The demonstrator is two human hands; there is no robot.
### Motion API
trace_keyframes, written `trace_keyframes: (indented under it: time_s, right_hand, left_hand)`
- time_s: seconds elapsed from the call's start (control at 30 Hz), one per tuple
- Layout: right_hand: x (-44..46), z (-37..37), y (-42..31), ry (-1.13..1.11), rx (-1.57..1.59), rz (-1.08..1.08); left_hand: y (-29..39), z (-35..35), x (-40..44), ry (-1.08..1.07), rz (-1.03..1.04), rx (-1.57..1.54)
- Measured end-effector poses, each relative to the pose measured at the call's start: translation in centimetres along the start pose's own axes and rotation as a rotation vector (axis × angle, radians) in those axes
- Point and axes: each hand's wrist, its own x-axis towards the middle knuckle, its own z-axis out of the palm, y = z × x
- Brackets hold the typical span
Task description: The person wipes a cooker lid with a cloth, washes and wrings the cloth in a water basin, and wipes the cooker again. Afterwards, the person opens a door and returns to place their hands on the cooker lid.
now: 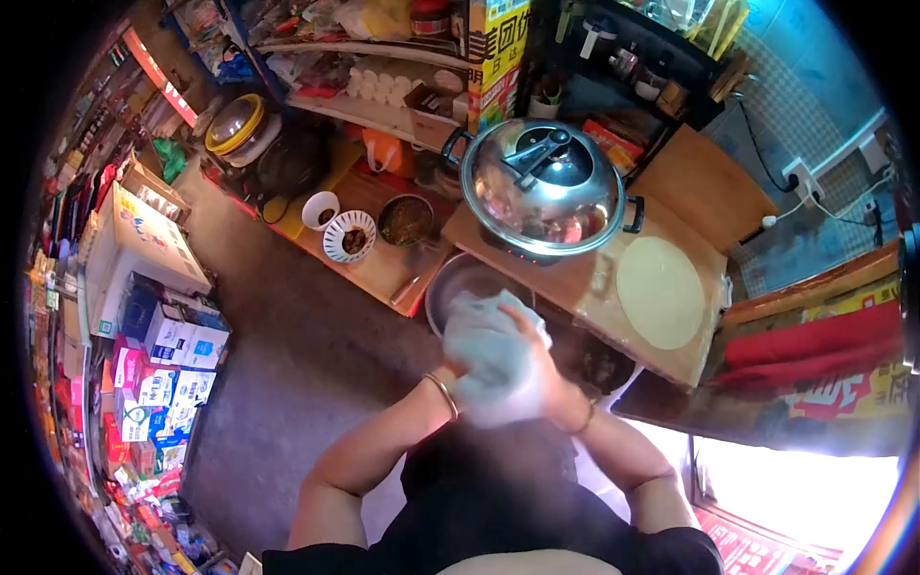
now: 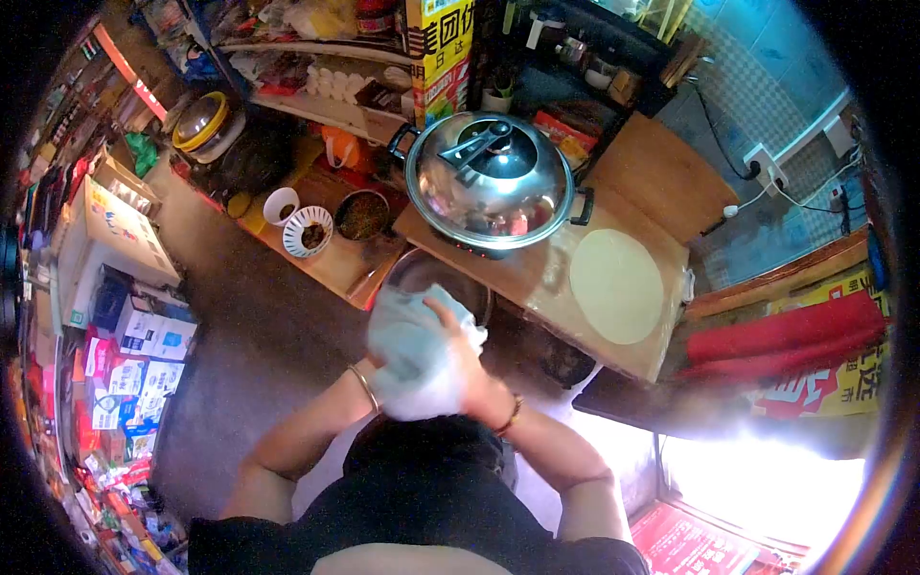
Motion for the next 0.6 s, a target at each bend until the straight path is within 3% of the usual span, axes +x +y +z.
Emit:
trace_keyframes:
  time_s: [0.03, 0.1, 0.23, 0.3, 0.33, 0.4, 0.47, 0.53, 0.6]
  right_hand:
    - [0.0, 0.2, 0.1, -0.001, -0.011, -0.002]
    - [-0.7, 1.4, 0.5, -0.137, 0.090, 0.132]
    - [-2.0, 2.7, 3.8, -0.041, 0.405, 0.292]
    - [-3.0, 2.5, 7.1, -0.167, 0.083, 0.310]
    - [-3.0, 1.0, 6.1, -0.361, -0.181, 0.748]
    - [-6.8, 2.3, 10.7, -0.394, -0.310, 0.886]
    - [-8.5, 0.1, 12.5, -0.021, 0.076, 0.780]
    - [-8.4, -3.3, 13.7, 0.060, 0.492, 1.036]
    - [-4.4, -8.3, 11.2, 0.351, 0.820, 1.155]
  left_hand:
    - [0.1, 0.1, 0.2, -0.001, 0.011, -0.004]
    - [1.4, -0.2, 0.5, -0.171, 0.142, 0.308]
    - [5.1, -1.7, 1.1, -0.498, 0.400, 0.934]
    - [7.1, -3.9, 1.4, -0.414, 0.423, 0.837]
    - [7.9, -5.1, 1.5, -0.328, 0.433, 0.743]
    - [8.5, -7.3, 2.0, -0.259, 0.403, 0.696]
    - [8.9, -9.3, 3.3, 0.045, 0.287, 0.706]
    - [9.5, -11.3, 5.7, 0.100, 0.225, 0.748]
    - [9.2, -12.1, 9.0, 0.128, 0.222, 0.750]
